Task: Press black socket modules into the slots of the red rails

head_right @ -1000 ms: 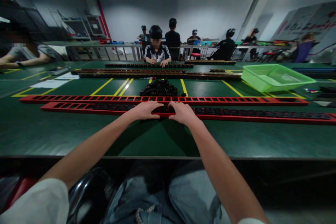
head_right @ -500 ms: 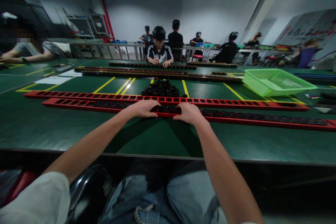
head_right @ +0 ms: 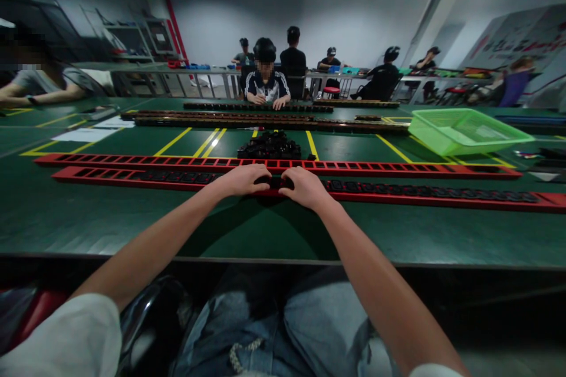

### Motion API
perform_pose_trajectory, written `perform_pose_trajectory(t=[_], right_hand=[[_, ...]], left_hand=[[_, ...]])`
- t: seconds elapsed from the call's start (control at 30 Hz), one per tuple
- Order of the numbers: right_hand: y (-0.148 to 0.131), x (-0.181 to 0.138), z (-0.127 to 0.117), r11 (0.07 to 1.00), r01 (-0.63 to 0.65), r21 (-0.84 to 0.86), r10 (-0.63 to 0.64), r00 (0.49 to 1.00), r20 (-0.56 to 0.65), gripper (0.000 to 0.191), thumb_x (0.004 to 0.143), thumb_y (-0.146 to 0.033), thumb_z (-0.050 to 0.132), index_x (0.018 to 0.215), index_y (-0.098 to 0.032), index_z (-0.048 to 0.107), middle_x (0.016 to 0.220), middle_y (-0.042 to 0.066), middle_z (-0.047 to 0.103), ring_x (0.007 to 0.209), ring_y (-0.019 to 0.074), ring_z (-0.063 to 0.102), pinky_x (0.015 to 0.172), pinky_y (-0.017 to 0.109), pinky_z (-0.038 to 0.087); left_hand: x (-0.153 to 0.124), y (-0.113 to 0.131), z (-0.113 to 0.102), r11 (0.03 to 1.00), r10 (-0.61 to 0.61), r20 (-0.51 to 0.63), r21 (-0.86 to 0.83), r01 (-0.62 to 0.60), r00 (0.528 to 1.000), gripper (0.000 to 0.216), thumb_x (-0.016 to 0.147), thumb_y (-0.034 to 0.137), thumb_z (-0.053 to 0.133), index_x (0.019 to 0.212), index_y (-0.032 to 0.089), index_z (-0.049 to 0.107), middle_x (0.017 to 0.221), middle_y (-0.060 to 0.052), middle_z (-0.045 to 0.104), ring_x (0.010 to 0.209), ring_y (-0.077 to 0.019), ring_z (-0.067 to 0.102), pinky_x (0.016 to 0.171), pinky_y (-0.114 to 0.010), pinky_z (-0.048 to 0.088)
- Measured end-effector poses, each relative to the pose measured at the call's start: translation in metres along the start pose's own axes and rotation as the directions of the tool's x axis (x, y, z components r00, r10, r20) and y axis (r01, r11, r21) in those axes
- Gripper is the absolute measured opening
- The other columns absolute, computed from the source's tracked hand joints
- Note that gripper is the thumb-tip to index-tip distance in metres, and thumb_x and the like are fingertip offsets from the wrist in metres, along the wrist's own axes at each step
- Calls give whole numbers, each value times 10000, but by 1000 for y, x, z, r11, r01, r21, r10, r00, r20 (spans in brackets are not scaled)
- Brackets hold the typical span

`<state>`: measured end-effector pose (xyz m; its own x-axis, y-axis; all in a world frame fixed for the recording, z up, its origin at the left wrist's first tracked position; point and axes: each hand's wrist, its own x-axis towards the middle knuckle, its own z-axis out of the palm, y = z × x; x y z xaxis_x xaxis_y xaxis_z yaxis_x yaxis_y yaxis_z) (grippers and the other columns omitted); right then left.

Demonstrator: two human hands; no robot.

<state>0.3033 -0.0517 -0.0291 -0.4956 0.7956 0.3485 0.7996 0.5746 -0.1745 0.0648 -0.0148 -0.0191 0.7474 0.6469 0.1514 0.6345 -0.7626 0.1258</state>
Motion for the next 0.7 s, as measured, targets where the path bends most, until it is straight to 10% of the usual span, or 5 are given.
perform_pose_trajectory(t=[0.17, 0.7], right_hand=[[-3, 3, 2, 991, 106, 87, -102, 993, -52, 29, 912, -180, 634, 925, -193, 656, 1021, 77, 692, 1007, 239, 609, 897, 373, 490], [1, 2, 2, 981, 142, 131, -137, 989, -46, 73, 867, -137, 636, 907, -197, 625, 1005, 78, 665, 995, 242, 588, 905, 392, 490]], left_hand=[[3, -1, 2, 999, -18, -7, -47, 18, 1000, 313, 928, 348, 587, 1183, 176, 642, 1211, -90, 667, 1126, -235, 622, 969, -356, 498], [3, 8, 6, 999, 12, -66, 36, -10, 998, 338, 959, 384, 520, 1231, 210, 617, 1189, -74, 659, 1128, -232, 617, 894, -324, 511]])
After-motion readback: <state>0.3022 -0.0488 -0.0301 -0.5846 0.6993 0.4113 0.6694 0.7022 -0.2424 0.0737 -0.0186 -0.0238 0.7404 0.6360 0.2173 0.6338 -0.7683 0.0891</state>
